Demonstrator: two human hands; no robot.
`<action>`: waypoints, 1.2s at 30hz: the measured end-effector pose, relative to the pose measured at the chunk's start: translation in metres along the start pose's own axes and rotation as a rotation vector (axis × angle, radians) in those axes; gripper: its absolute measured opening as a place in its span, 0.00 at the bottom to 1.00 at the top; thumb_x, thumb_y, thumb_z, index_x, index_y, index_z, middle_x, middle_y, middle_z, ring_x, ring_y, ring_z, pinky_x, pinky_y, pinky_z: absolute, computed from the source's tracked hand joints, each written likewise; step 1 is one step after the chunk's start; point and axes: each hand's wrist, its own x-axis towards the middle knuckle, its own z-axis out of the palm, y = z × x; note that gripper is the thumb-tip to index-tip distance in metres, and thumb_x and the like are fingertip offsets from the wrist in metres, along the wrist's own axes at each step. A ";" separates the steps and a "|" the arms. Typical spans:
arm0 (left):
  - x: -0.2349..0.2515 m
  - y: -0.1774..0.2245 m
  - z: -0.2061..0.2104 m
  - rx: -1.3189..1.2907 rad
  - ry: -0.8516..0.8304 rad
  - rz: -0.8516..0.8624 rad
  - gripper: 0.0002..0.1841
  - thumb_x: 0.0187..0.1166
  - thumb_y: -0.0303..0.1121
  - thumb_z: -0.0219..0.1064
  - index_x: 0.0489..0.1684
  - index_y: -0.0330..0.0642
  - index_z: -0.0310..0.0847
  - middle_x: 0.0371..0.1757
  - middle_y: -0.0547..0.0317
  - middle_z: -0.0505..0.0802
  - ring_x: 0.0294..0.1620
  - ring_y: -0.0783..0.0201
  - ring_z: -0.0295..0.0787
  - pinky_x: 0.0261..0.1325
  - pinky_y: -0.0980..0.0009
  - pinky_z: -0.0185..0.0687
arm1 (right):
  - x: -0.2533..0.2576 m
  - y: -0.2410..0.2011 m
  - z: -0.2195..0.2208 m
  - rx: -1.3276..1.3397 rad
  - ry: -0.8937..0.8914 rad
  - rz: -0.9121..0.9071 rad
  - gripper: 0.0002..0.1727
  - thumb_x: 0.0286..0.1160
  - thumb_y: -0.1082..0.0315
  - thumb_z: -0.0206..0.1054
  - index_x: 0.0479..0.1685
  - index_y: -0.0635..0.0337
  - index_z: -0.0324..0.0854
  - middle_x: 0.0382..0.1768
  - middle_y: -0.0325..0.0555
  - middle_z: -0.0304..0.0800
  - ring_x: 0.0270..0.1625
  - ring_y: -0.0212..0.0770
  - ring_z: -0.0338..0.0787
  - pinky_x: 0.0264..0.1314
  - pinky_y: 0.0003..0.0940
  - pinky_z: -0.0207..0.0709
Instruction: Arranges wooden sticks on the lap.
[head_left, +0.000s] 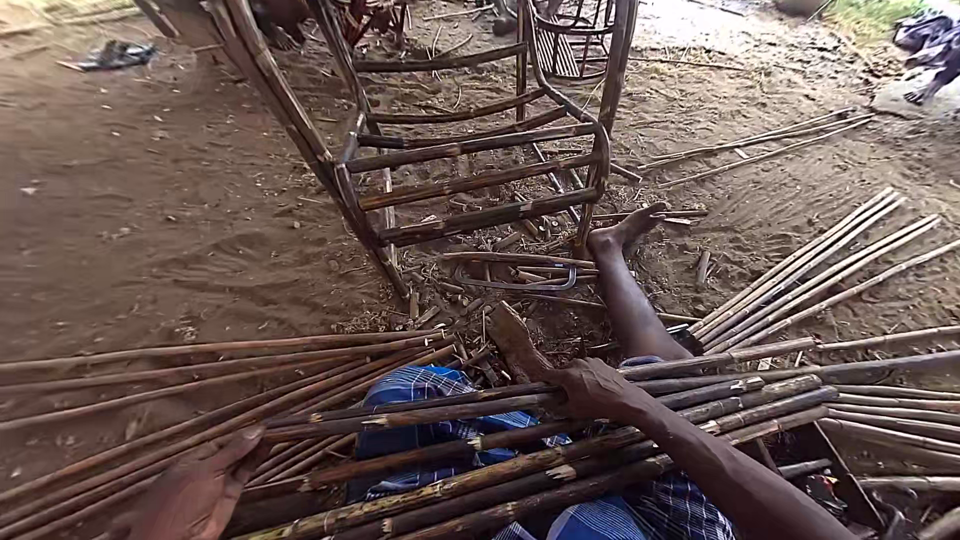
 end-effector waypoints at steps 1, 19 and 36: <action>-0.007 0.006 0.003 0.237 0.035 0.083 0.09 0.84 0.30 0.66 0.52 0.34 0.81 0.43 0.56 0.92 0.41 0.69 0.90 0.50 0.70 0.88 | 0.002 -0.001 0.003 0.001 0.005 0.007 0.20 0.72 0.39 0.68 0.52 0.40 0.87 0.33 0.41 0.91 0.39 0.48 0.92 0.40 0.56 0.82; -0.082 -0.020 0.162 0.914 -0.972 0.940 0.31 0.85 0.66 0.51 0.77 0.62 0.82 0.62 0.62 0.93 0.62 0.57 0.90 0.65 0.47 0.83 | 0.068 -0.030 -0.046 0.668 -0.506 -0.149 0.27 0.75 0.68 0.74 0.74 0.64 0.78 0.59 0.57 0.89 0.57 0.49 0.89 0.63 0.52 0.83; -0.090 -0.026 0.167 0.895 -0.903 0.956 0.32 0.84 0.67 0.51 0.77 0.62 0.83 0.61 0.63 0.94 0.62 0.59 0.90 0.67 0.50 0.79 | 0.173 0.004 0.075 -0.098 -0.359 0.021 0.17 0.78 0.65 0.69 0.62 0.62 0.81 0.50 0.64 0.89 0.52 0.68 0.91 0.48 0.70 0.82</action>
